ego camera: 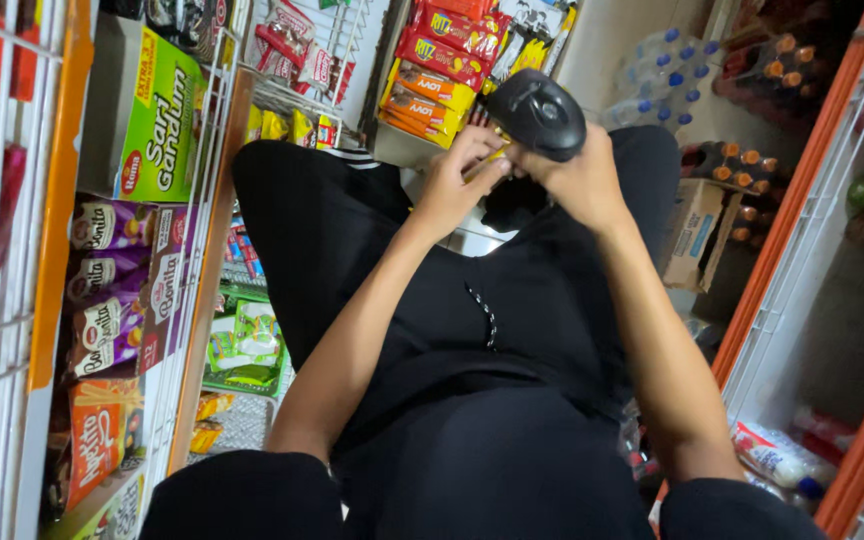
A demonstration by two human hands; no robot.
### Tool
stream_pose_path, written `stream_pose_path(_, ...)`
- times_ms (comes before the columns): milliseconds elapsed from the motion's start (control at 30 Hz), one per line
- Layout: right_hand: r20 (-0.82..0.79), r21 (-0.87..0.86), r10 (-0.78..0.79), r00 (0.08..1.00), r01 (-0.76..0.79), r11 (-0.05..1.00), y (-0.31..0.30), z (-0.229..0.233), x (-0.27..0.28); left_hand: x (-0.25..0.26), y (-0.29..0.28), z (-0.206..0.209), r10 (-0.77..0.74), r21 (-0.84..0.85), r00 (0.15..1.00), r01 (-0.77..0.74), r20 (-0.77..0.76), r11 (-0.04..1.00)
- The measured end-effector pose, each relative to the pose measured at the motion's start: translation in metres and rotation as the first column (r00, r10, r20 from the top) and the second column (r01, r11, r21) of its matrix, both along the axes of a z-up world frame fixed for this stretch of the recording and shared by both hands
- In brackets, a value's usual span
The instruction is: The person scans packaged snacks using a handheld barcode scanner and places them onto shelves by hand.
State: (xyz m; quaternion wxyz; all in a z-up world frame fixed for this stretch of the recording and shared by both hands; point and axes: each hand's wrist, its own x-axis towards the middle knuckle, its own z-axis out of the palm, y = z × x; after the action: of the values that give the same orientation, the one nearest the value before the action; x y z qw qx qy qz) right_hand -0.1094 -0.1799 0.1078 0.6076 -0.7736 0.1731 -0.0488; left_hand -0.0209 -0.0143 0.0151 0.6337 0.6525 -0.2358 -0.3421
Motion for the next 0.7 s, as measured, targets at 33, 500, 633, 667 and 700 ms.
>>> stream_pose_path(33, -0.003, 0.004, -0.008, 1.000, 0.008, 1.000, -0.003, -0.004, -0.001, -0.001, -0.001, 0.000, -0.008, 0.004, 1.000, 0.008, -0.003, 1.000)
stream_pose_path(500, 0.064, -0.412, 0.044, 0.997, -0.013, 0.911, -0.102, -0.034, -0.005, 0.028, 0.012, -0.118, 0.070, 0.337, 0.919, -0.211, 0.387, 0.918)
stream_pose_path(633, 0.028, -0.394, -0.008, 1.000, 0.018, 0.919, -0.121, -0.074, 0.001, 0.026, 0.008, -0.127, 0.059, 0.323, 0.929, -0.186, 0.366, 0.928)
stream_pose_path(667, 0.017, -0.400, -0.025, 1.000, 0.030, 0.916, -0.124, -0.083, 0.003, 0.025, 0.008, -0.127, 0.051, 0.335, 0.922, -0.190, 0.383, 0.923)
stream_pose_path(700, 0.008, -0.405, -0.044, 0.999, 0.043, 0.913, -0.126, -0.093, 0.006, 0.025, 0.009, -0.127, 0.041, 0.347, 0.915, -0.194, 0.402, 0.917)
